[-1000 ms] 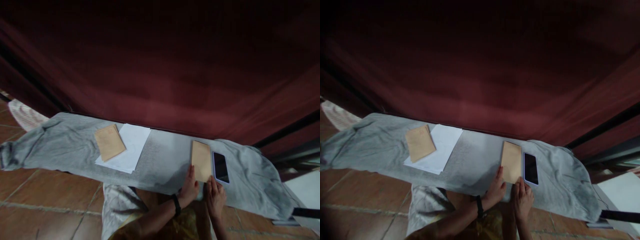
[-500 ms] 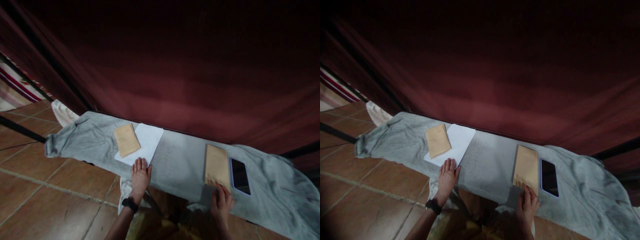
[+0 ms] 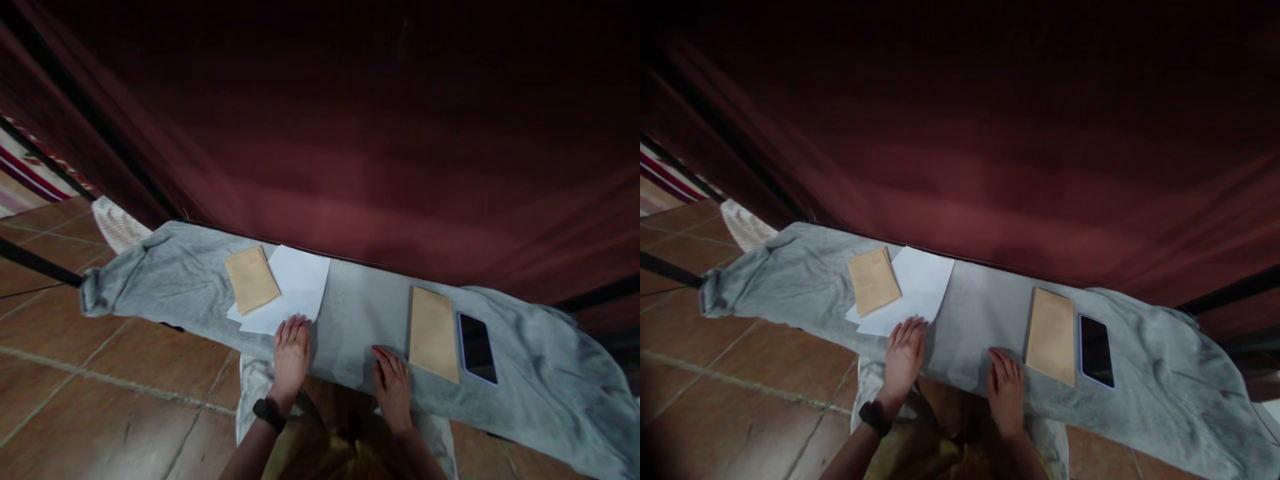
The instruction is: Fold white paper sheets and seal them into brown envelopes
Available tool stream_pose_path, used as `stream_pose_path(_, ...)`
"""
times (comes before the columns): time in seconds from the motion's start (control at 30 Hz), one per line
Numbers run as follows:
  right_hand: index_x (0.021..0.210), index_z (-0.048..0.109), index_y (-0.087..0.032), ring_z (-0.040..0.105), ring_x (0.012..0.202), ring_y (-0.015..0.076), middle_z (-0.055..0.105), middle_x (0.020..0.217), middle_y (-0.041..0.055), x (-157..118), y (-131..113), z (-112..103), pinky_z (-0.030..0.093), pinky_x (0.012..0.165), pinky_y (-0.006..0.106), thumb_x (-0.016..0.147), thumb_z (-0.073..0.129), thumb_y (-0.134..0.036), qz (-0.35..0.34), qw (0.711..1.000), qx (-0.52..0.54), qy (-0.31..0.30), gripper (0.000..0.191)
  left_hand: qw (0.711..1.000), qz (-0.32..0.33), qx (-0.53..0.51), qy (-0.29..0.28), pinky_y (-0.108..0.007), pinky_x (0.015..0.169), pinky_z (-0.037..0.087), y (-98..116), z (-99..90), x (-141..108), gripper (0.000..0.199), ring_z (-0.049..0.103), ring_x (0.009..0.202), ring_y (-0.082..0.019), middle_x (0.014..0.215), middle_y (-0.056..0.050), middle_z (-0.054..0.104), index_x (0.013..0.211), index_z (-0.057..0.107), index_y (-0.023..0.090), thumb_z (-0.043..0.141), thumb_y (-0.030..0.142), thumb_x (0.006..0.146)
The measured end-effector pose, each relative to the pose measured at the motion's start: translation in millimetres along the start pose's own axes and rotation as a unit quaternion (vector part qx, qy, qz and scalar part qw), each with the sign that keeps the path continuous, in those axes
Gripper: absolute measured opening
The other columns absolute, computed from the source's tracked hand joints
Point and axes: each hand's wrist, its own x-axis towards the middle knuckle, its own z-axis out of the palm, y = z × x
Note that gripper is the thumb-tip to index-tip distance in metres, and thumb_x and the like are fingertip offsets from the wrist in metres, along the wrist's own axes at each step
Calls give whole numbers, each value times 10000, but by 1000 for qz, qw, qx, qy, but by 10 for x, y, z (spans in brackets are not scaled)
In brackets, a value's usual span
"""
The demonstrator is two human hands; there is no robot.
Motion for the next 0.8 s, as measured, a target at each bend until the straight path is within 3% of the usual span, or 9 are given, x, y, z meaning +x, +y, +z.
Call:
stream_pose_path(0.13,1277,648,-225,622,1187,251,693,1261,101,93,-14,-16,458,1063,470,1021,353,-423,96,991,96,11,438,991,122,-58,-4,-432,1145,432,546,108,-76,475,607,1261,-212,1298,-87,693,1281,622,169,416,15,882)
stream_pose_path(0.27,1299,634,-192,641,1195,243,694,1277,113,258,-47,-55,488,1062,417,1002,361,-515,162,970,179,3,516,980,164,-111,-1,-421,1117,468,988,276,-253,475,633,1224,-208,1271,-81,706,1266,626,170,420,8,870)
stream_pose_path(0.4,1363,587,-146,688,1102,274,723,1204,136,447,-35,-46,548,963,422,948,444,-491,161,975,151,-9,559,976,169,-134,-22,-416,1051,522,1233,385,-403,464,652,1196,-217,1276,-101,701,1291,616,159,414,27,895)
stream_pose_path(0.5,1374,581,-157,733,867,258,768,961,90,547,28,10,589,799,392,926,443,-395,151,980,131,2,526,973,169,-146,-54,-420,1033,536,1297,397,-434,395,665,1176,-228,1274,-106,702,1267,638,171,427,93,942)
stream_pose_path(0.63,1331,607,-186,715,738,238,748,852,62,568,144,58,584,698,368,916,411,-312,129,985,110,42,476,974,151,-147,-85,-448,1085,507,1175,337,-381,360,617,1259,-240,1364,-108,654,1324,608,197,465,279,1005)
stream_pose_path(0.73,1311,613,-183,710,796,230,732,919,80,529,176,21,583,760,369,934,396,-291,108,991,68,51,448,984,117,-108,-77,-475,1127,464,986,318,-307,456,517,1377,-255,1478,-139,556,1447,494,168,437,319,1021)
stream_pose_path(0.8,1315,613,-181,694,956,252,709,1067,124,513,132,-8,565,873,408,959,402,-302,87,994,20,61,431,990,97,-76,-75,-497,1137,443,896,347,-274,528,448,1431,-282,1535,-176,480,1501,415,129,434,346,1019)
